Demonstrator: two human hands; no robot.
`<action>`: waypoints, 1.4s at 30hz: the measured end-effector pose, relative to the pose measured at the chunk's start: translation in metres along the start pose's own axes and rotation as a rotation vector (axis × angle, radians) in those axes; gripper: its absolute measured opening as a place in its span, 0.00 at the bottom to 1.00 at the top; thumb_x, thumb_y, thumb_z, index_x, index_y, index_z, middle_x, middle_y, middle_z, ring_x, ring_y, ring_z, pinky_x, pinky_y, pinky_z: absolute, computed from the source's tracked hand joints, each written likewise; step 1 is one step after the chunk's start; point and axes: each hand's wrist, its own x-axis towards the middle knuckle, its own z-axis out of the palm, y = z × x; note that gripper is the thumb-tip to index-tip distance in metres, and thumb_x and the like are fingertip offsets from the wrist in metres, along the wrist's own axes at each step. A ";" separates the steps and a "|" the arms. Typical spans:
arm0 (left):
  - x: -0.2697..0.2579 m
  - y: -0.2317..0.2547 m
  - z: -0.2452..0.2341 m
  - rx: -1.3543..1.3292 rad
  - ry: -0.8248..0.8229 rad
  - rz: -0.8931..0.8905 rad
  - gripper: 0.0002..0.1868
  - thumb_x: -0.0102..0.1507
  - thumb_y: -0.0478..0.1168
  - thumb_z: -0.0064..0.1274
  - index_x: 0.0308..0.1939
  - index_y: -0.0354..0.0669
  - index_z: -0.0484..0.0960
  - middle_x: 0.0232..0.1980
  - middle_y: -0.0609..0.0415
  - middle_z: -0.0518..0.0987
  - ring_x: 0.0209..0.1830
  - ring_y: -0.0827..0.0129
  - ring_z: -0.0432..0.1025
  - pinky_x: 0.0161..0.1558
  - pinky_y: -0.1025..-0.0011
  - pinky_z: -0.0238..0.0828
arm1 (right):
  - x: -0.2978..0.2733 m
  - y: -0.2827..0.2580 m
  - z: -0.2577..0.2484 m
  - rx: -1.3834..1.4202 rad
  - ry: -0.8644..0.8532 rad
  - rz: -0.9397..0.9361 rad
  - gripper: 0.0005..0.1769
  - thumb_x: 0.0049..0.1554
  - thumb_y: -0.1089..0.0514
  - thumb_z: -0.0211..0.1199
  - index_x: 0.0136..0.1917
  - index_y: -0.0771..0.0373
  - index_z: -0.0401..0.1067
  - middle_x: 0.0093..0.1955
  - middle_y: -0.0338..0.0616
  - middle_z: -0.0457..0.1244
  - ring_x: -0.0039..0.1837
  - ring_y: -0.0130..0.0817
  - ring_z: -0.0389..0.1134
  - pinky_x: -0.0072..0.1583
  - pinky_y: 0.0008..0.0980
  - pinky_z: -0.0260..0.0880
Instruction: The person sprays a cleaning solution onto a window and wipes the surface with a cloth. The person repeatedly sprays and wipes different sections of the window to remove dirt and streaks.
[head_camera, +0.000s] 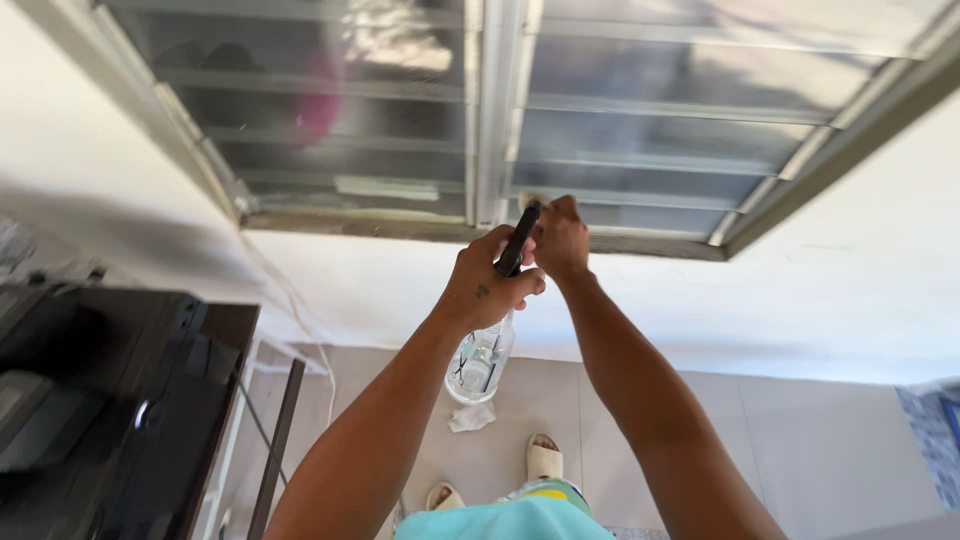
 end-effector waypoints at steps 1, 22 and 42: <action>0.001 0.006 0.004 0.022 -0.019 0.002 0.19 0.51 0.36 0.63 0.45 0.38 0.77 0.41 0.54 0.79 0.31 0.71 0.80 0.28 0.70 0.79 | 0.002 0.002 -0.019 0.026 0.103 -0.055 0.15 0.51 0.69 0.61 0.52 0.60 0.77 0.52 0.55 0.61 0.42 0.51 0.72 0.43 0.44 0.77; 0.054 0.072 0.212 0.031 -0.152 0.119 0.15 0.55 0.38 0.60 0.43 0.41 0.74 0.35 0.53 0.81 0.31 0.70 0.79 0.31 0.70 0.78 | 0.022 0.219 -0.205 -0.029 0.573 0.273 0.21 0.61 0.65 0.58 0.68 0.65 0.71 0.55 0.59 0.61 0.54 0.51 0.69 0.54 0.48 0.75; 0.083 0.090 0.227 0.053 -0.339 0.128 0.18 0.56 0.39 0.60 0.48 0.39 0.75 0.39 0.54 0.78 0.28 0.73 0.78 0.29 0.71 0.75 | 0.063 0.231 -0.173 0.114 0.796 0.602 0.24 0.63 0.61 0.53 0.71 0.67 0.67 0.56 0.62 0.57 0.55 0.54 0.66 0.54 0.48 0.69</action>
